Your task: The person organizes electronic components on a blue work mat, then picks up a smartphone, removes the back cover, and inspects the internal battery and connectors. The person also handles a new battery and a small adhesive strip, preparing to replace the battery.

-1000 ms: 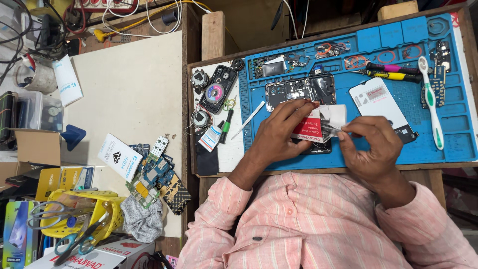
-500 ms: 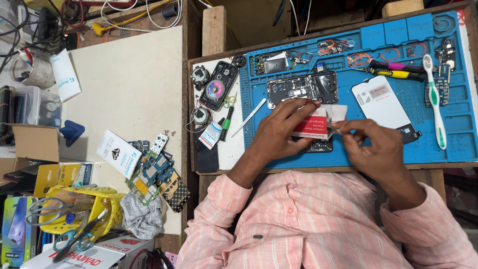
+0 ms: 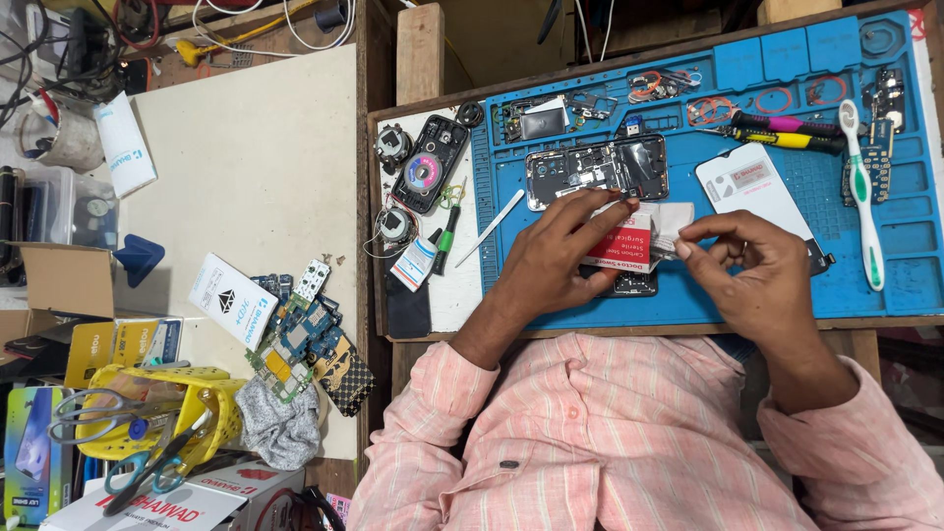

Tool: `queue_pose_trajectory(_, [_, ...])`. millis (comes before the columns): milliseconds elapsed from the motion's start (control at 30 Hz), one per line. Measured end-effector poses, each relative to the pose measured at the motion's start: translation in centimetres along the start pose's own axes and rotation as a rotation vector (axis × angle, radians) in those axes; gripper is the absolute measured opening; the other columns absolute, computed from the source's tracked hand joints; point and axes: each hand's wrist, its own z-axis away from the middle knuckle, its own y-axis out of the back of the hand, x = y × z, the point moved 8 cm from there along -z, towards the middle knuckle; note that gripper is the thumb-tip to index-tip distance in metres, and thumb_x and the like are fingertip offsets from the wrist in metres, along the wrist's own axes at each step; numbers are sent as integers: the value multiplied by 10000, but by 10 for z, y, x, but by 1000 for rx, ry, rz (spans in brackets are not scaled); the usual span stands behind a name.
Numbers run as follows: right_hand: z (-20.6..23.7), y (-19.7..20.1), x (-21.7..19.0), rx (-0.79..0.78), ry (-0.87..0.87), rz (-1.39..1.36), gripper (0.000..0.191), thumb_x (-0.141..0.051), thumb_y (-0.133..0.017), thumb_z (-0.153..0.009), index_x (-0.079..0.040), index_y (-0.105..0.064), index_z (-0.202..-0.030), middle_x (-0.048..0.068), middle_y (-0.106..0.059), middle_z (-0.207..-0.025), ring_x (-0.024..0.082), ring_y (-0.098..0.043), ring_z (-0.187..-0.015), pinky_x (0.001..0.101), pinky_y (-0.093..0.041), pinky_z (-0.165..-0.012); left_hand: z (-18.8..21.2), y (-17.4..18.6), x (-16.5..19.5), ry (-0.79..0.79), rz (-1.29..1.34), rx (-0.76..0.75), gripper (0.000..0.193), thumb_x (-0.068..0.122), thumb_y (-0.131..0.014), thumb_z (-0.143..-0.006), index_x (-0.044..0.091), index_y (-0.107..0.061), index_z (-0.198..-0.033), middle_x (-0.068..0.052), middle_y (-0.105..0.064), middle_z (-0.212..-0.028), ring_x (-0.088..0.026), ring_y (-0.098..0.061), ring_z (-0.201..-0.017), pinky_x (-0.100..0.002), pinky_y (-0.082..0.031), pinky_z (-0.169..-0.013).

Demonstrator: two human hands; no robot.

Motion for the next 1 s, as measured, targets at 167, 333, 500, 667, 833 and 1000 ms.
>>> queue_pose_trajectory(167, [1,3,-5,18,-41,219,184,2,-776,-906,25,-727,-1082,81,-741,-926,62,-603,-632,214,-447,-558,1,-1,-3,15,1,-23,764,172,-832,-744,193,-546,-1452,-52,-578,-1419,-285,-588,-1335,-384,-582,-1031])
queue_pose_trajectory(333, [-6,1,-3,-73,-81,98,156,-11,-729,-940,18,-726,-1094,88,-758,-957,95,-690,-722,226,-548,-638,1,1,-2,-12,-13,-19,772,169,-832,-725,194,-551,-1444,-56,-575,-1416,-293,-580,-1339,-395,-575,-1039])
queue_pose_trajectory(500, [-7,1,-5,-178,-62,151,175,1,-646,-970,5,-742,-1116,88,-786,-1009,119,-748,-785,249,-607,-696,4,2,-4,-8,22,-18,766,178,-840,-732,187,-549,-1440,-57,-573,-1429,-297,-579,-1346,-397,-572,-1045])
queue_pose_trajectory(667, [-4,-4,-28,-172,195,381,189,-21,-741,-899,-46,-767,-1084,82,-784,-1019,136,-748,-793,264,-587,-677,3,5,-5,-10,11,-4,775,184,-847,-727,183,-547,-1442,-59,-574,-1437,-304,-577,-1348,-403,-567,-1054])
queue_pose_trajectory(833, [2,-10,-43,-144,427,509,178,-62,-785,-890,-89,-770,-1065,74,-771,-1024,195,-746,-852,292,-568,-697,3,3,-5,-4,29,-21,788,196,-852,-729,186,-542,-1453,-61,-569,-1438,-305,-573,-1352,-400,-565,-1054])
queue_pose_trajectory(1000, [3,-6,-34,-143,346,458,163,-90,-818,-869,-85,-759,-1020,70,-767,-975,171,-737,-793,284,-561,-670,5,1,-5,-9,46,-59,782,205,-854,-732,197,-546,-1451,-59,-567,-1446,-287,-577,-1348,-391,-567,-1057])
